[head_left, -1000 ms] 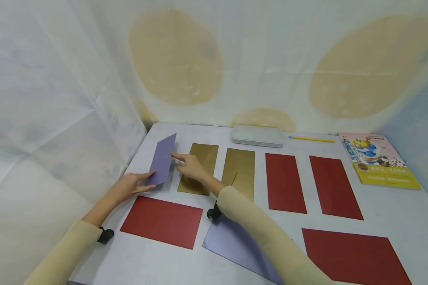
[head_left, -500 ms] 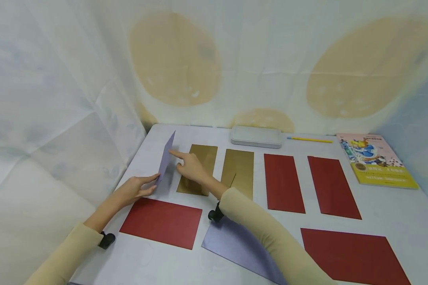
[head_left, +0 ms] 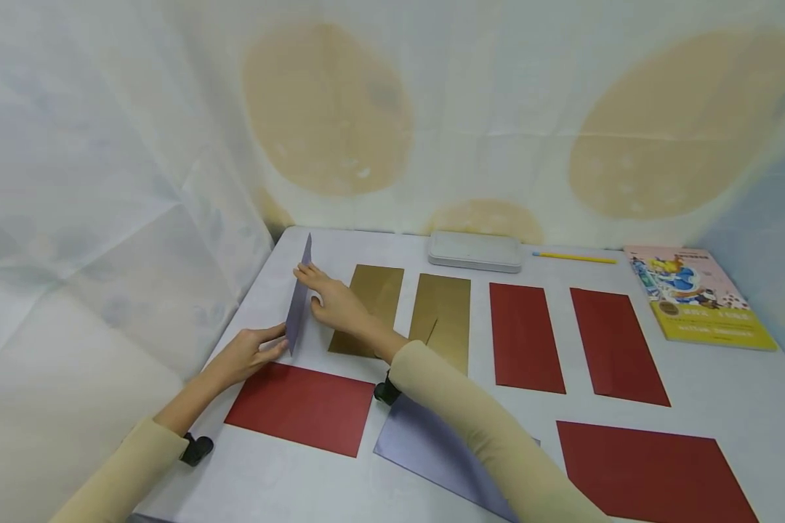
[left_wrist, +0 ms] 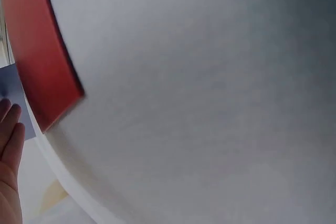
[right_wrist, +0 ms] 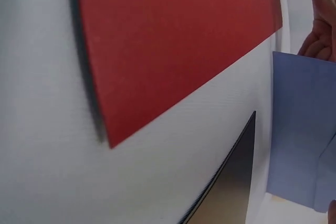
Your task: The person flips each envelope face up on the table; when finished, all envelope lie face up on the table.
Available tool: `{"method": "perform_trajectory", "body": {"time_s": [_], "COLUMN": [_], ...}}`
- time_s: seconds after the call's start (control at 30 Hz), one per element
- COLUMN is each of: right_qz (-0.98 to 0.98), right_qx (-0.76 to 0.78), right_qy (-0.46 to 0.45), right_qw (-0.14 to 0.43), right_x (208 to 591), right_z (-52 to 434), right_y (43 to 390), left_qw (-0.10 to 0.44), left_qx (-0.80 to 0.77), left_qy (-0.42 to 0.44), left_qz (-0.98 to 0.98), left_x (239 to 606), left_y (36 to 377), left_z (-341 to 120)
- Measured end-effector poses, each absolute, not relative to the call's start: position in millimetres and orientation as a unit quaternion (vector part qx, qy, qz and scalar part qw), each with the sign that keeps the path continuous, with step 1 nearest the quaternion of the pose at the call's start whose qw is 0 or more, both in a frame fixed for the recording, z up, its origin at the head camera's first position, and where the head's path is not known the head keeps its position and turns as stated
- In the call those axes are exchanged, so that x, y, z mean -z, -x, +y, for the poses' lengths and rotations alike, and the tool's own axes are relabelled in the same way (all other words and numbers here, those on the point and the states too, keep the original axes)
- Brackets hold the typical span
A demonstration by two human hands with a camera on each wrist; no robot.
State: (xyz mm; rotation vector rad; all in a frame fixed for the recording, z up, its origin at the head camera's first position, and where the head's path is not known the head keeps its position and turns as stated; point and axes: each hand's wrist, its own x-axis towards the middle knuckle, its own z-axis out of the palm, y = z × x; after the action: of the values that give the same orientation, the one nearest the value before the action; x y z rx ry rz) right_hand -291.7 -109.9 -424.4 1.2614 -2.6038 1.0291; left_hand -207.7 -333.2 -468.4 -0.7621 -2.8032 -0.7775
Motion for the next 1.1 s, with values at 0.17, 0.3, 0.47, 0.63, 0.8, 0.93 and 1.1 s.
{"method": "perform_trajectory", "body": {"time_s": [0.17, 0.3, 0.47, 0.63, 0.8, 0.93, 1.1], "right_qz": [-0.860, -0.862, -0.863, -0.864, -0.858, -0.851, -0.847], "right_qx": [-0.300, -0.291, -0.290, -0.289, -0.295, -0.305, -0.315], "right_qy": [-0.411, -0.413, -0.412, -0.412, -0.421, -0.428, -0.428], "right_qw": [0.032, 0.036, 0.031, 0.020, 0.016, 0.013, 0.013], "right_x": [423, 420, 416, 415, 419, 421, 428], "right_z": [-114, -114, -113, -112, -111, -109, -104], "right_y": [292, 292, 290, 289, 289, 289, 290], "left_qw": [0.143, 0.210, 0.239, 0.235, 0.231, 0.219, 0.190], "left_qx": [0.252, 0.237, 0.225, 0.230, 0.238, 0.249, 0.277], "left_qy": [0.265, 0.294, 0.328, 0.341, 0.340, 0.318, 0.278], "left_qz": [-0.920, -0.902, -0.886, -0.881, -0.880, -0.888, -0.900], "left_x": [464, 452, 442, 441, 441, 439, 438], "left_y": [209, 212, 216, 217, 216, 213, 209], "left_z": [-329, -323, -320, -321, -323, -326, -332]}}
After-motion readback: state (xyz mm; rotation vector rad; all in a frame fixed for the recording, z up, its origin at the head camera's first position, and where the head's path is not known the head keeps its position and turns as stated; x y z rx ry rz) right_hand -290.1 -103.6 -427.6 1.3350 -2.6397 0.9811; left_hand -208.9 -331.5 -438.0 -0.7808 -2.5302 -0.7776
